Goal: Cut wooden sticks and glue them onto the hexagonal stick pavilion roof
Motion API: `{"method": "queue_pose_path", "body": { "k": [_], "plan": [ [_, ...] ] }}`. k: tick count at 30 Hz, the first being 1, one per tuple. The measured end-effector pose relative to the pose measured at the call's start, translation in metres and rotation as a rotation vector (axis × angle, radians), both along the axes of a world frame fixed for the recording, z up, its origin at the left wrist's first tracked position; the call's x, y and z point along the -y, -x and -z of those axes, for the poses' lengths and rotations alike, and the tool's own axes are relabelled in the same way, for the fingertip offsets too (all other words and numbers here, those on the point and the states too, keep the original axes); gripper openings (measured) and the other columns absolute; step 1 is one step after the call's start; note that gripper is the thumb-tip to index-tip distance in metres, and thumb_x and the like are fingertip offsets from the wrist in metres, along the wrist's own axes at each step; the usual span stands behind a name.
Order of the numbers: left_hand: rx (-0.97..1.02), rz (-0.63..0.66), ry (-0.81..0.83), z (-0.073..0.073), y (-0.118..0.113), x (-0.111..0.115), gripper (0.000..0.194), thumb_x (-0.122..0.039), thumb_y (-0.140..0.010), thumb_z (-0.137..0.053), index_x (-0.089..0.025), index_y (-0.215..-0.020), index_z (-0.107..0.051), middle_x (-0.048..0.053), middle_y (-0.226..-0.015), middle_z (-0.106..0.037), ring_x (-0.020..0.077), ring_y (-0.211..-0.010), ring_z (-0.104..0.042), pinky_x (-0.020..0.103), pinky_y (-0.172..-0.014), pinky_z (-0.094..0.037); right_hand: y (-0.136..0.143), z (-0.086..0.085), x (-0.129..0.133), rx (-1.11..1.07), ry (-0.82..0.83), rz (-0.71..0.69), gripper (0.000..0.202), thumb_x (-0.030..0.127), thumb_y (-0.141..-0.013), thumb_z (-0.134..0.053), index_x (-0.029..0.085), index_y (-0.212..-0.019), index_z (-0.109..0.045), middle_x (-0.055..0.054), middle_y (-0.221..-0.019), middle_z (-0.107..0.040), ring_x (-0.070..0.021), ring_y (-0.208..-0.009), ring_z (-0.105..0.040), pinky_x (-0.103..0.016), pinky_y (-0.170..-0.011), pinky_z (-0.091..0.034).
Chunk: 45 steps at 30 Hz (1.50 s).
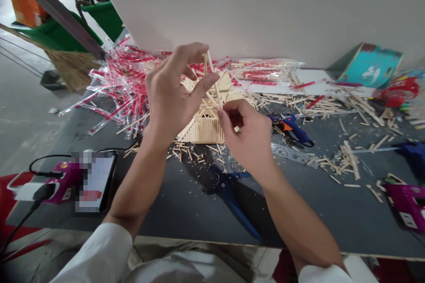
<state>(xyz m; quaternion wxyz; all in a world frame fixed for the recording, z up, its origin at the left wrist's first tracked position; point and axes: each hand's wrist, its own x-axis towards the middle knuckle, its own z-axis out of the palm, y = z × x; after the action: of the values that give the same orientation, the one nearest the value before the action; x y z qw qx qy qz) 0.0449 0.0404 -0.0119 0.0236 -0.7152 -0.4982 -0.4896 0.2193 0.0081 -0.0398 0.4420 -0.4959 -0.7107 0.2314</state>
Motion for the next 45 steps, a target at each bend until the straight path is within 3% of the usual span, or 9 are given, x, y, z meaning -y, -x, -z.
{"method": "queue_pose_path", "body": {
  "k": [5, 13, 17, 21, 26, 35, 45],
  "plan": [
    [0.006, -0.022, 0.048, -0.0012, -0.0053, 0.0007, 0.046, -0.060, -0.098, -0.056, -0.027, -0.130, -0.054, 0.007, -0.121, -0.071, 0.0200, -0.104, -0.070, 0.033, -0.090, -0.054, 0.0003, 0.0003, 0.0001, 0.007, -0.005, -0.002, 0.023, 0.045, -0.095, -0.065, 0.022, -0.097, -0.066, -0.003, -0.075, -0.071, -0.0156, -0.062, -0.065, -0.031, -0.060, -0.051],
    [-0.009, -0.046, 0.110, -0.0018, -0.0088, 0.0048, 0.041, -0.052, -0.101, -0.056, -0.030, -0.136, -0.049, 0.007, -0.130, -0.068, 0.0232, -0.112, -0.069, 0.036, -0.091, -0.056, -0.0005, -0.0011, -0.0004, 0.035, -0.018, 0.008, 0.020, 0.042, -0.094, -0.067, 0.022, -0.096, -0.067, -0.002, -0.072, -0.070, -0.0151, -0.059, -0.064, -0.031, -0.060, -0.049],
    [-0.011, -0.033, 0.078, -0.0015, -0.0073, 0.0037, 0.044, -0.056, -0.100, -0.055, -0.028, -0.134, -0.050, 0.007, -0.127, -0.069, 0.0212, -0.110, -0.070, 0.034, -0.090, -0.056, -0.0014, -0.0011, -0.0008, 0.030, -0.023, -0.003, 0.019, 0.040, -0.094, -0.067, 0.022, -0.095, -0.066, -0.001, -0.072, -0.071, -0.0147, -0.060, -0.065, -0.031, -0.062, -0.049],
    [-0.006, -0.044, 0.022, 0.0022, -0.0054, -0.0009, 0.048, -0.061, -0.099, -0.055, -0.026, -0.131, -0.050, 0.007, -0.121, -0.072, 0.0182, -0.095, -0.071, 0.033, -0.085, -0.056, -0.0016, -0.0013, -0.0011, 0.023, -0.021, -0.009, 0.020, 0.042, -0.095, -0.065, 0.021, -0.094, -0.066, -0.002, -0.073, -0.071, -0.0146, -0.061, -0.065, -0.031, -0.061, -0.049],
    [0.005, -0.051, -0.010, 0.0049, -0.0033, -0.0042, 0.048, -0.063, -0.095, -0.059, -0.029, -0.129, -0.051, 0.006, -0.118, -0.075, 0.0182, -0.085, -0.070, 0.034, -0.076, -0.054, -0.0026, -0.0008, -0.0021, 0.022, -0.033, -0.016, 0.019, 0.040, -0.095, -0.064, 0.021, -0.092, -0.066, -0.001, -0.073, -0.070, -0.0133, -0.061, -0.063, -0.030, -0.061, -0.048],
    [0.074, -0.012, 0.062, 0.0026, -0.0040, 0.0008, 0.046, -0.054, -0.095, -0.063, -0.036, -0.134, -0.050, 0.007, -0.124, -0.073, 0.0209, -0.089, -0.071, 0.037, -0.080, -0.056, -0.0045, 0.0000, -0.0024, -0.004, -0.006, -0.040, 0.020, 0.040, -0.095, -0.064, 0.021, -0.090, -0.066, -0.002, -0.077, -0.072, -0.0139, -0.065, -0.064, -0.030, -0.064, -0.049],
    [0.040, -0.030, 0.023, 0.0054, -0.0028, -0.0014, 0.045, -0.056, -0.097, -0.060, -0.031, -0.133, -0.053, 0.007, -0.120, -0.073, 0.0204, -0.087, -0.071, 0.035, -0.077, -0.056, -0.0060, -0.0020, -0.0023, 0.004, -0.004, -0.032, 0.025, 0.044, -0.095, -0.065, 0.020, -0.090, -0.069, -0.002, -0.073, -0.073, -0.0142, -0.062, -0.065, -0.030, -0.063, -0.050]
  ]
}}
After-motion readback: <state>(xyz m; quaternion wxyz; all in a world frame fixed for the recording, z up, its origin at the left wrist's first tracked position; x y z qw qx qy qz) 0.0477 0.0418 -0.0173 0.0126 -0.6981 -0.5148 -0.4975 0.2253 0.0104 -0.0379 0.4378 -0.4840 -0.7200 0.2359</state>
